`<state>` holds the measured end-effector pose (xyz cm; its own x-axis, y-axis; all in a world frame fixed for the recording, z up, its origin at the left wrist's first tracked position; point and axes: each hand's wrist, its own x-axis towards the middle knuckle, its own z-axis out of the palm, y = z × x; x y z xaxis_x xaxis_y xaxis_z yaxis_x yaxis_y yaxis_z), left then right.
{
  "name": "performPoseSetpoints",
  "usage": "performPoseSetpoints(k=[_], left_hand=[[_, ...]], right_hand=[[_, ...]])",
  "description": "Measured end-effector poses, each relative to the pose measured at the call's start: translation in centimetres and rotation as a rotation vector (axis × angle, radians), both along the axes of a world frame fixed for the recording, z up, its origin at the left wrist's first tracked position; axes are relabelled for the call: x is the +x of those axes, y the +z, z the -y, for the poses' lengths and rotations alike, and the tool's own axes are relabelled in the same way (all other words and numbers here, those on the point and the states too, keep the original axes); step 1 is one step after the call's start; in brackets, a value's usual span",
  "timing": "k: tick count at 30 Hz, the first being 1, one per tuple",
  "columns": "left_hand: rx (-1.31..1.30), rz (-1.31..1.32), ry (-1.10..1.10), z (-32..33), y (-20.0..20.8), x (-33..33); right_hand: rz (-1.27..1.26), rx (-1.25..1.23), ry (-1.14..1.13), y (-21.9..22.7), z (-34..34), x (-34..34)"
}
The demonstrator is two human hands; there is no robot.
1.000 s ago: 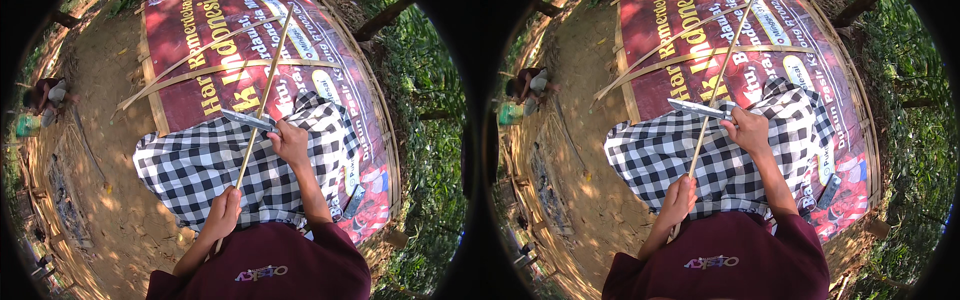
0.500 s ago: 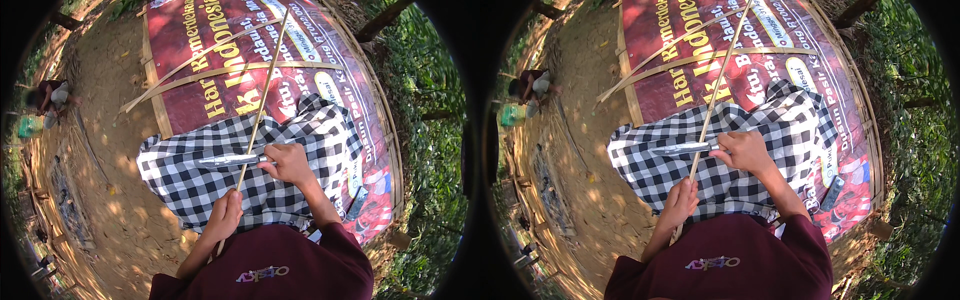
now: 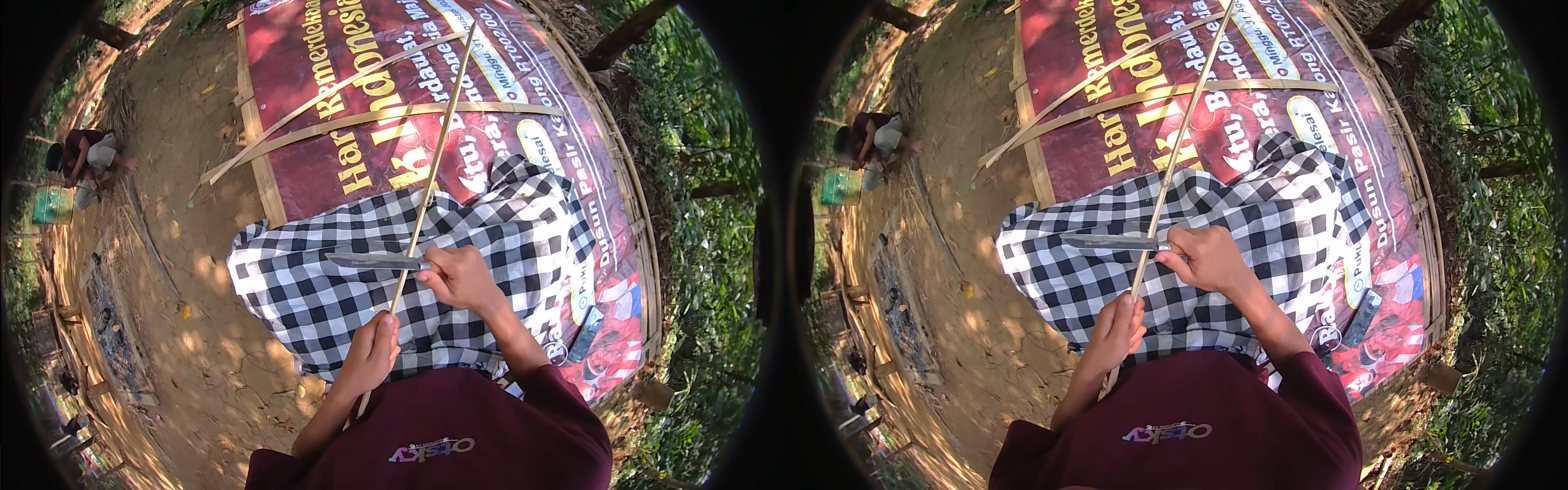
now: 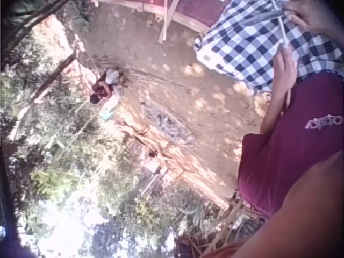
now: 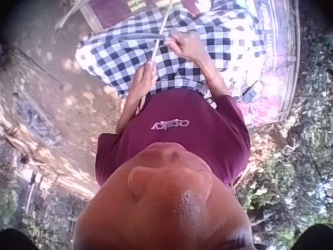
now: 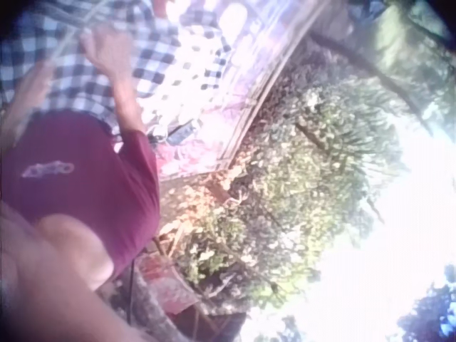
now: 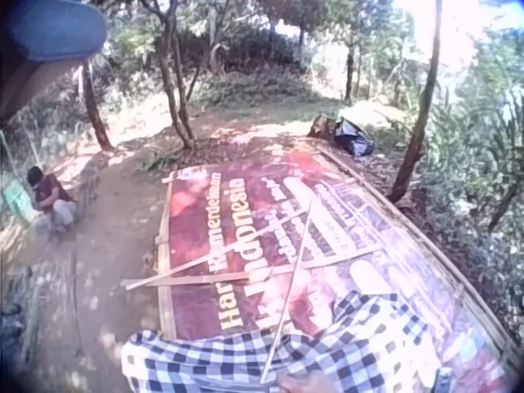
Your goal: The person uses a knife to shave and smooth several thin strips of bamboo while sitting on the ground.
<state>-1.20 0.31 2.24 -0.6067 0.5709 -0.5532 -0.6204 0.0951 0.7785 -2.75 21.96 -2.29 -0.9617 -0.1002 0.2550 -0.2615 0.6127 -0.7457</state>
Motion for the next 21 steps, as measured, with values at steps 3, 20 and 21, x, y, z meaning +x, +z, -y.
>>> performPoseSetpoints(k=[3, 20, 21], left_hand=[[-0.011, 0.044, 0.008, -0.4, 0.1, 0.1], [-0.026, 0.004, 0.0, -0.7, -0.3, 0.5], [-0.034, 0.001, 0.007, -0.7, -0.1, 0.6]], right_hand=[[-0.064, 0.06, 0.111, 0.8, 1.2, 0.4], [-0.112, 0.186, -0.052, -0.3, -0.7, 0.7], [-0.133, 0.206, -0.076, -0.3, -0.7, 0.7]])
